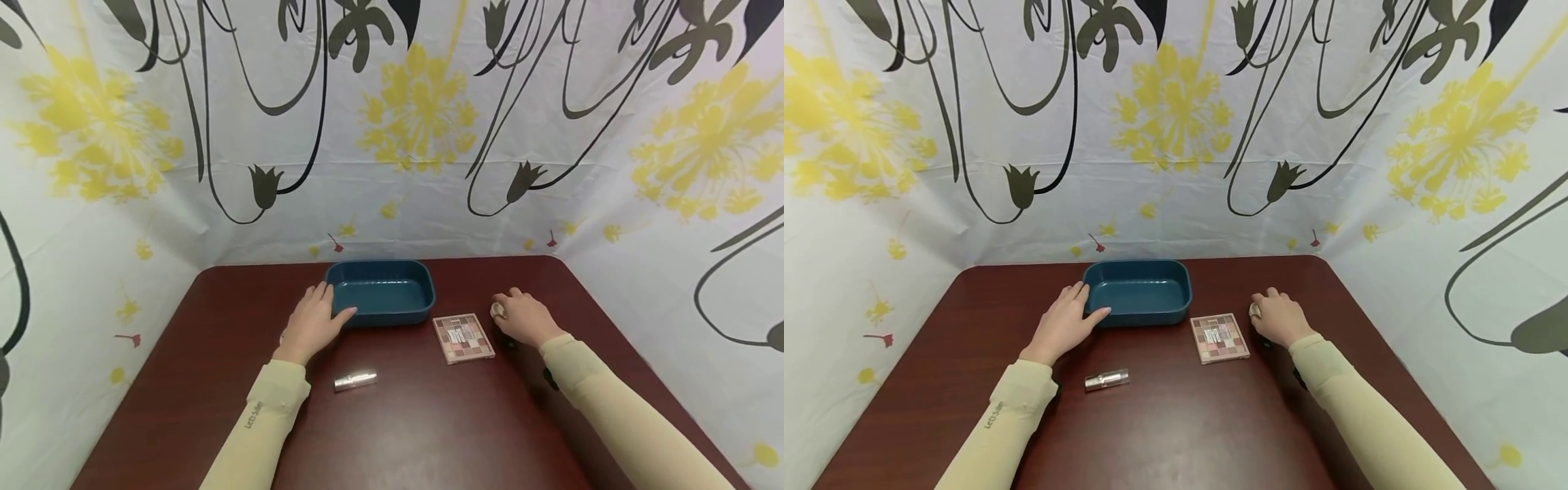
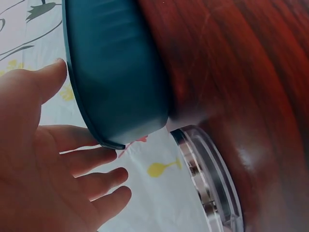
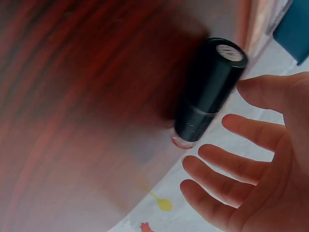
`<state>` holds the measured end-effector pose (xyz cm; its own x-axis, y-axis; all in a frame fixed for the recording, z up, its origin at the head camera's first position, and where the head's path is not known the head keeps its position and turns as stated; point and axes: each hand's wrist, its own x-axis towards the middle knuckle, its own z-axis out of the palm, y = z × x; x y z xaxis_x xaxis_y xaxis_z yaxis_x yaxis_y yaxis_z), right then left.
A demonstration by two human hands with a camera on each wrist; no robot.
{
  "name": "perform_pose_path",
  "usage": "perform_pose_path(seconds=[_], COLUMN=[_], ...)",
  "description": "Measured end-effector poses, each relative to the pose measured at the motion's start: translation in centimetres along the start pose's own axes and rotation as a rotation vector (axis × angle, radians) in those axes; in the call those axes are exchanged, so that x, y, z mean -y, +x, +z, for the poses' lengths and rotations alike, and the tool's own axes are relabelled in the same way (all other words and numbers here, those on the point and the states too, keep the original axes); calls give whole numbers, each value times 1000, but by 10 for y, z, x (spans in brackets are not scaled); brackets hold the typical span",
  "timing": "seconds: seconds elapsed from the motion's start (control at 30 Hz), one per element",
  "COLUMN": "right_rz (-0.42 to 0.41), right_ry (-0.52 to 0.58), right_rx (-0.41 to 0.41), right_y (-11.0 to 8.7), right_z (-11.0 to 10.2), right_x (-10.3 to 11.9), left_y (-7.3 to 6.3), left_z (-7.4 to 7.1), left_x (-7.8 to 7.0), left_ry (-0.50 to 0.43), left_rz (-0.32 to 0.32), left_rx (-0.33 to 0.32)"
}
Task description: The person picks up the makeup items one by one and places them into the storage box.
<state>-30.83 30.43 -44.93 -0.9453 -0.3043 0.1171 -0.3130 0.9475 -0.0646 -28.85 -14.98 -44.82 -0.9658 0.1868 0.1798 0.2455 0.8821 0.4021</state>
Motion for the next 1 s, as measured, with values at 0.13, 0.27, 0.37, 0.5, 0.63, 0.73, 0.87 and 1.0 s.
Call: perform_pose_path(seconds=[0.13, 0.27, 0.37, 0.5, 0.63, 0.73, 0.87, 1.0], right_rz=[1, -1, -6, -6, -10, -17, -24, -26], right_ry=[-1, -9, -1, 16, 22, 22, 22, 29], right_rx=[-1, -20, -25, -17, -20, -27, -27, -22], right_y=[2, 6, 8, 11, 11, 13, 15, 14], right_z=[8, 13, 15, 16, 15, 15, 14, 11], right_x=[-2, -4, -4, -3, -3, -4, -6, -4], left_y=[-1, -1, -1, -1, 0, 1, 1, 1], left_z=[1, 1, 2, 2, 1, 0, 0, 0], left_x=[1, 3, 4, 7, 6, 6, 6, 7], left_ry=[10, 2, 1, 9, 12, 10, 14, 20], left_rz=[0, -12, -18, -23, -28, -30, -30, -31], left_rx=[-1, 9, 14, 12, 18, 20, 14, 12])
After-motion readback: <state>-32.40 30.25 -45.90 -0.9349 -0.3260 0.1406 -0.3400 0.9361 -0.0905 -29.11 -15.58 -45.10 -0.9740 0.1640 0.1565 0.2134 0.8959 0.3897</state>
